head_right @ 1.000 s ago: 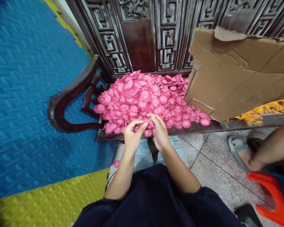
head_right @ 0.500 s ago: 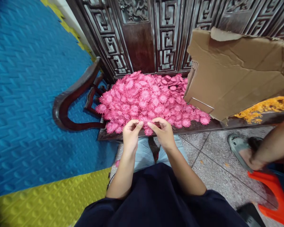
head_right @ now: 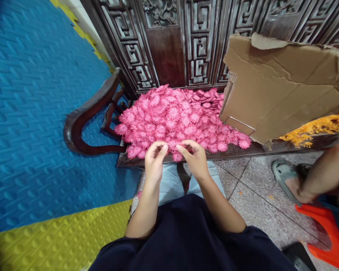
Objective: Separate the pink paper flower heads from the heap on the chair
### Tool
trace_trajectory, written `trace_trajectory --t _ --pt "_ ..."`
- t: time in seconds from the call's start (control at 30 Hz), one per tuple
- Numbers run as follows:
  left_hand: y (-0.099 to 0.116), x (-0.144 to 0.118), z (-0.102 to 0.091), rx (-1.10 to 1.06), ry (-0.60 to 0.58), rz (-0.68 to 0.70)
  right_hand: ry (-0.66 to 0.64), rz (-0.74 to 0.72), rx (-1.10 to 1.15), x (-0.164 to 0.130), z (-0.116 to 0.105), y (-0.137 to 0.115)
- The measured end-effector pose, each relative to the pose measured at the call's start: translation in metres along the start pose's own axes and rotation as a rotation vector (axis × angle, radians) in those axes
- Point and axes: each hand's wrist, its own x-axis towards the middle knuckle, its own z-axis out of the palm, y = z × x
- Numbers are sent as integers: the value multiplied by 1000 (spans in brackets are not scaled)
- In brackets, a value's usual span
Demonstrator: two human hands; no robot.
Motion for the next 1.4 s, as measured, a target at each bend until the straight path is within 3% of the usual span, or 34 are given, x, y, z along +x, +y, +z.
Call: trace_trajectory --t 0.6,1.1,1.4 --pt "7 2 0 92 10 111 -39 -71 -68 0 -1 -8" --pt "8 1 -2 170 -82 146 -63 -172 -215 1 -2 -13" --pt "12 -2 -5 367 48 332 -36 -166 -145 0 -2 -11"
